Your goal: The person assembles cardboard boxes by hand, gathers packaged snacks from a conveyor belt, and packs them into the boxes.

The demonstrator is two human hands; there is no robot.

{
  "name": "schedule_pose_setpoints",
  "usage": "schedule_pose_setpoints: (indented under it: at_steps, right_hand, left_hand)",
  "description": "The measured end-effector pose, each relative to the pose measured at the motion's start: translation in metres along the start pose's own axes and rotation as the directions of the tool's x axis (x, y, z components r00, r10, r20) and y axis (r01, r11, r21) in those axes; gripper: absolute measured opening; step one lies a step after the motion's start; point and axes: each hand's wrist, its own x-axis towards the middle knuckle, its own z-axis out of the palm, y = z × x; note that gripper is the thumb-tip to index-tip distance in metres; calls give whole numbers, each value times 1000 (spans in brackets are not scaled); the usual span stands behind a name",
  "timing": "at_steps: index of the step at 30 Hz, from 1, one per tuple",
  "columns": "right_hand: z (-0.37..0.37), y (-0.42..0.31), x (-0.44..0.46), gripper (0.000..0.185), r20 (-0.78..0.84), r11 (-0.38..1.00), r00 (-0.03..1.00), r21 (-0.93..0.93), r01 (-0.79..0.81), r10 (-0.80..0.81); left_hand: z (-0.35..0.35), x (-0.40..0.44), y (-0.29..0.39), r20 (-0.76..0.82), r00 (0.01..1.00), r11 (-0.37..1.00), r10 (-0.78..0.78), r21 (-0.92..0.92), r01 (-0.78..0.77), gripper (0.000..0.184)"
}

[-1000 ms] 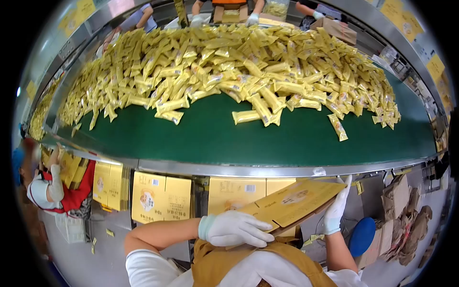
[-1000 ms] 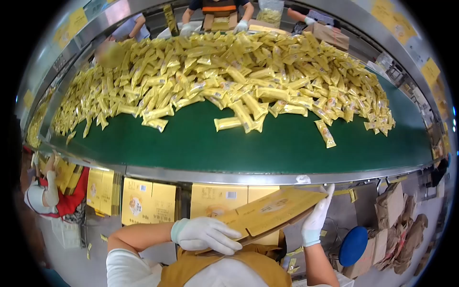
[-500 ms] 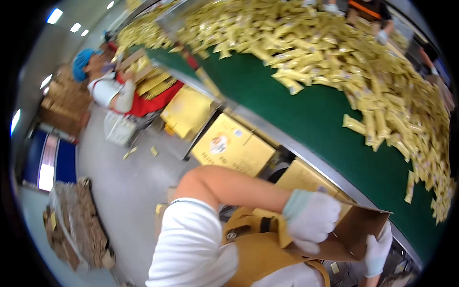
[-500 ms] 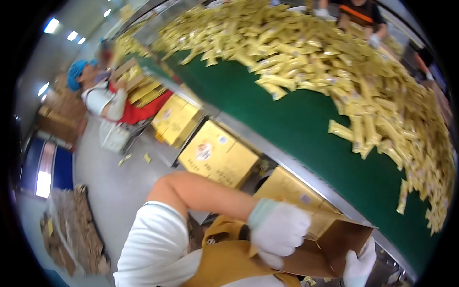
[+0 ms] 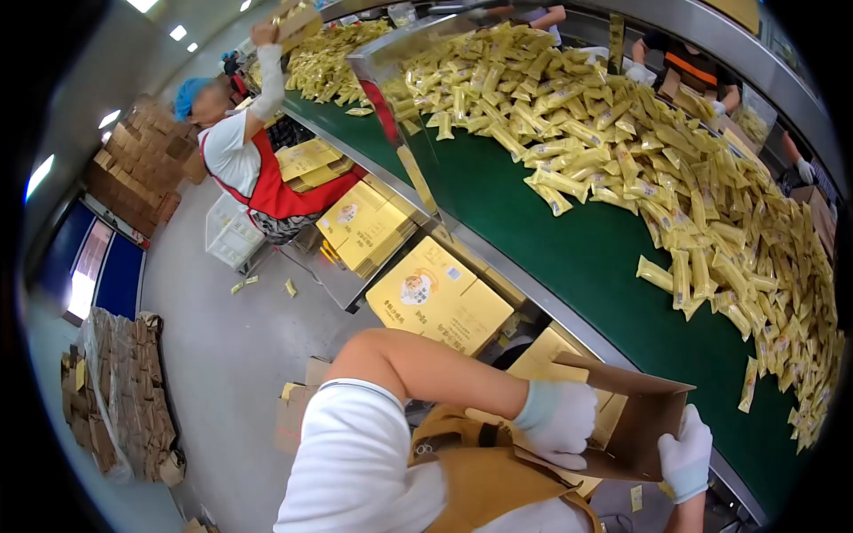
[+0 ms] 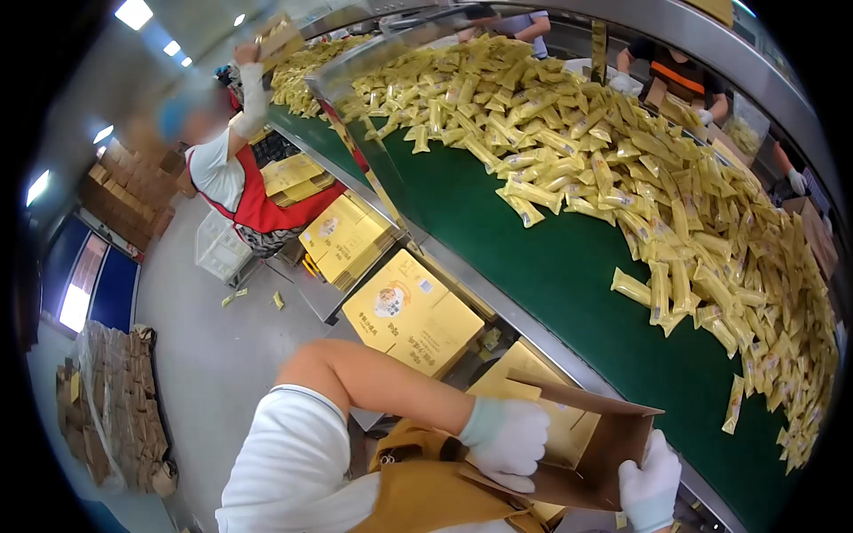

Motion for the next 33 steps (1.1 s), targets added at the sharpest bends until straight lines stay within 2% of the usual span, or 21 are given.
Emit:
schedule_pose_setpoints:
  at_steps: [1, 3, 7, 8, 9, 11, 13, 15, 17, 18, 19, 21, 22, 23, 24, 25, 28, 29, 31, 32, 33]
  right_hand:
    - [-2, -1, 1, 22, -6, 989, 999, -140, 47, -48]
    - [-4, 3, 0, 18, 5, 902, 990, -411, 131, -142]
    - [1, -9, -9, 35, 51, 993, 995, -80, 91, -87]
    - [-2, -13, -13, 49, 217, 980, 976, -192, 51, -8]
    - [7, -11, -11, 51, 181, 848, 898, -297, 438, -401]
    - [26, -1, -14, 52, 264, 866, 921, -340, 366, -286]
    - [37, -20, 0, 52, 402, 780, 856, -398, 482, -324]
    - [39, -23, 6, 57, 458, 787, 828, -355, 504, -323]
    - [29, 3, 11, 67, 483, 828, 729, -17, 561, -484]
    - [11, 13, 11, 78, 546, 883, 707, 155, 444, -451]
    - [-1, 17, 7, 86, 524, 865, 690, 249, 435, -499]
    - [-2, 21, -14, 92, 423, 921, 824, 272, 281, -376]
    - [-6, 3, -23, 80, 399, 959, 898, 276, 73, -183]
    - [4, 9, -31, 95, 291, 904, 953, 381, -192, 80]
    - [15, 21, -34, 101, 114, 972, 992, 219, -80, 56]
    - [25, 32, -38, 107, -49, 1000, 999, 27, 0, 1]
    - [55, 31, -36, 126, -300, 997, 953, 74, -16, 38]
    - [71, 45, -34, 119, -291, 966, 957, 253, 60, 17]
    - [70, 54, -31, 113, -217, 976, 955, -124, 180, -204]
    - [65, 52, -32, 105, -203, 977, 957, -92, 192, -208]
    - [61, 47, -32, 97, -193, 976, 957, -58, 211, -218]
  left_hand:
    - [0, 3, -5, -22, 1000, 1000, -3, 2, 3, 51]
    - [1, 8, -7, 90, 996, 1000, -19, -15, 20, 45]
    - [0, 6, -13, 178, 984, 997, -28, -63, 40, 38]
    - [3, 3, -15, 197, 980, 996, -41, -65, 55, 38]
    - [6, 1, -17, 213, 975, 995, -56, -70, 72, 38]
    - [12, 6, -24, 346, 934, 992, -90, -49, 113, 38]
    - [21, 10, -29, 484, 863, 987, -142, 2, 161, 37]
    - [37, 12, -35, 605, 767, 976, -213, 94, 197, 34]
    - [12, 27, -23, 438, 880, 972, -182, 219, 92, 24]
    - [16, 26, -28, 27, 998, 955, -59, 293, 48, 28]
    - [16, 27, -30, -383, 918, 931, 99, 361, 50, 35]
    - [5, 21, -27, -379, 909, 845, -172, 417, 334, 49]
    - [0, 20, -26, -405, 891, 876, -203, 331, 350, 54]
    - [-7, 21, -19, -307, 905, 917, -294, 175, 357, 56]
    - [-27, 33, -9, -43, 886, 884, -461, 60, 463, 55]
    - [-44, 46, -3, 248, 793, 816, -557, -13, 577, 54]
    - [-43, 60, -11, 585, 708, 843, -396, -76, 533, 71]
    - [-33, 54, -4, 487, 754, 870, -440, 23, 493, 78]
    - [-10, 39, 13, 258, 841, 876, -476, 225, 426, 92]
    - [-9, 45, 15, 419, 762, 870, -493, 243, 429, 107]
    - [-8, 49, 14, 422, 759, 868, -496, 251, 427, 106]
